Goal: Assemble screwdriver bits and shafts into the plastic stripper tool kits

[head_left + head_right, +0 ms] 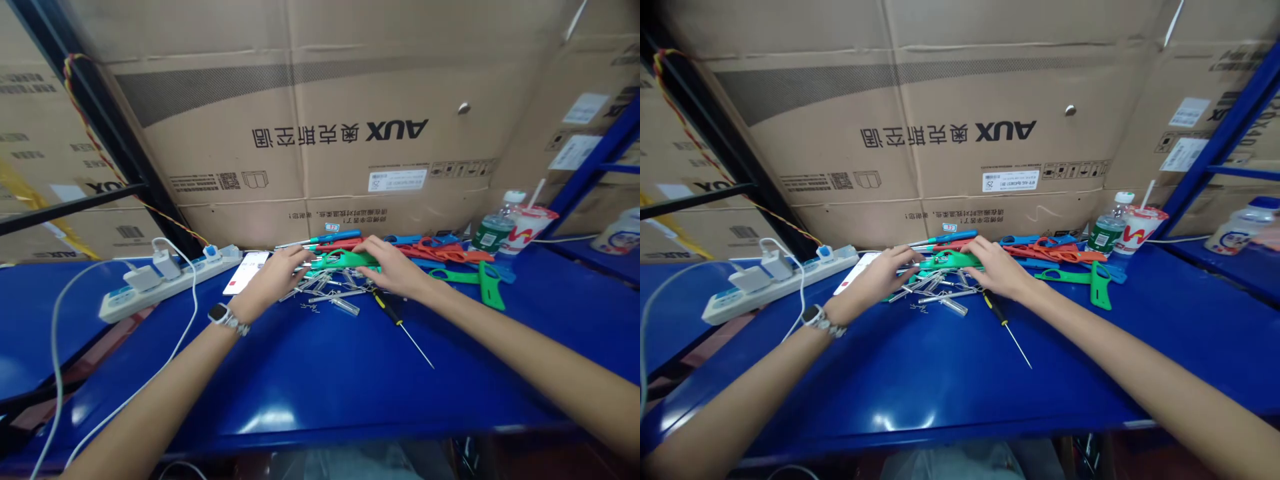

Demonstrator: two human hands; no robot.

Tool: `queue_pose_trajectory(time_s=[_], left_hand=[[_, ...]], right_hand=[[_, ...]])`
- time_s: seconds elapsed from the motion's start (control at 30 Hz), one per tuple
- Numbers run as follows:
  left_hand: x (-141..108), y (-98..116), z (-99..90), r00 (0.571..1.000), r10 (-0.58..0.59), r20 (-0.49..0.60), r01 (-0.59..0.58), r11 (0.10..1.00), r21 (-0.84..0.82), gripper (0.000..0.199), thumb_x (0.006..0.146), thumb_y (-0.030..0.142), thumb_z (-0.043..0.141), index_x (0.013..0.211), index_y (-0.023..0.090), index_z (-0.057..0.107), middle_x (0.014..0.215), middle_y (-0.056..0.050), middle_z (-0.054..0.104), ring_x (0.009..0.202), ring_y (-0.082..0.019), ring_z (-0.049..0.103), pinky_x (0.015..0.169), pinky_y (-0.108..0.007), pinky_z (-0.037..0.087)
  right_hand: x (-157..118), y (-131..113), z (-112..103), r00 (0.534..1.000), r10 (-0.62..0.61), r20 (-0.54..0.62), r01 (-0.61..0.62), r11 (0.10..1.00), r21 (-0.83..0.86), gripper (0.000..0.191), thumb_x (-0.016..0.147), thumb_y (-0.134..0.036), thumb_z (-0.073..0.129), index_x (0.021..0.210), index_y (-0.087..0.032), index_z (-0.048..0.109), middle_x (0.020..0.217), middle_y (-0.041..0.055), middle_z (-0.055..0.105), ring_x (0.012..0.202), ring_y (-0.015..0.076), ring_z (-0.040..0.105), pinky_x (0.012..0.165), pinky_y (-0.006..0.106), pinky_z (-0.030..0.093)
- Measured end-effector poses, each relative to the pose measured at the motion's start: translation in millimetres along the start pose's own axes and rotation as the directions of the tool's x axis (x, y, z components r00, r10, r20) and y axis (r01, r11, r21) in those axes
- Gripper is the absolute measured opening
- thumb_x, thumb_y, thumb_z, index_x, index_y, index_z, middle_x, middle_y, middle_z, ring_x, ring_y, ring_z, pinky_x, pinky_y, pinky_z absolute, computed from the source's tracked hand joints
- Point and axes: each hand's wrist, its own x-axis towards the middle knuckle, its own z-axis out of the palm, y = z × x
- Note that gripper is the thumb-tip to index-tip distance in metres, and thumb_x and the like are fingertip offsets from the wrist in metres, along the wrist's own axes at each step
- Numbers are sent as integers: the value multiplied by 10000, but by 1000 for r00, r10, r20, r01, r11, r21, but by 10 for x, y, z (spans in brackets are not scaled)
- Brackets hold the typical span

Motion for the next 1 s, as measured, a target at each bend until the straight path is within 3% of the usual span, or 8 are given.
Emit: queue_pose_trajectory(time_s=[0.2, 0.37, 0.47, 0.53, 0.7, 1.0], left_hand=[[509, -478, 208, 994, -92, 63, 89, 995, 52, 205, 957, 138, 503, 1059, 185, 674, 1053, -100, 659, 994, -267, 653, 883, -391, 521], [623, -626, 411, 974, -208, 88, 197, 973, 121, 136, 920, 155, 560, 970, 180, 684, 1019, -111, 647, 965, -277, 656, 829, -377, 523], [576, -602, 481, 955, -293, 39, 287, 952, 107, 64, 916, 201, 590, 938, 175, 644, 909, -95, 668, 859, -267, 661, 756, -370, 525], [537, -549, 518, 962, -267, 50, 264, 963, 60, 128, 959, 262, 555, 965, 170, 643, 907, -96, 684, 817, -250, 663, 752, -371, 528], [537, -412, 611, 986, -111, 124, 117, 992, -47, 365, 1051, 378, 388, 1195, 172, 652, 1194, -133, 691, 1087, -270, 653, 966, -421, 498], [467, -290, 733, 983, -93, 160, 92, 996, 14, 457, 1064, 395, 312, 1197, 150, 675, 1097, -133, 666, 1107, -309, 558, 1003, -499, 452]], right_hand=[[407, 503, 254, 999, 46, -13, -48, 978, -205, 294, 912, -188, 595, 1203, -196, 633, 1185, 118, 651, 1028, 272, 640, 916, 417, 475], [492, 674, 428, 999, -3, 37, 14, 957, -291, 253, 931, -204, 582, 1176, -192, 643, 1145, 126, 652, 1085, 291, 599, 909, 407, 453], [471, 701, 455, 1000, -9, 27, 16, 960, -279, 240, 956, -220, 556, 1175, -185, 647, 1116, 132, 637, 1031, 278, 606, 877, 385, 458], [461, 711, 461, 1000, 10, 16, -5, 966, -260, 246, 971, -234, 547, 1186, -171, 649, 1097, 133, 629, 962, 261, 621, 854, 371, 468], [479, 732, 469, 1000, 21, -1, -21, 972, -233, 259, 971, -233, 559, 1202, -173, 659, 1105, 130, 630, 920, 248, 635, 835, 367, 484], [415, 759, 544, 997, 68, 47, -56, 975, -216, 315, 951, -245, 576, 1247, -212, 679, 1148, 111, 646, 888, 228, 658, 773, 343, 490]])
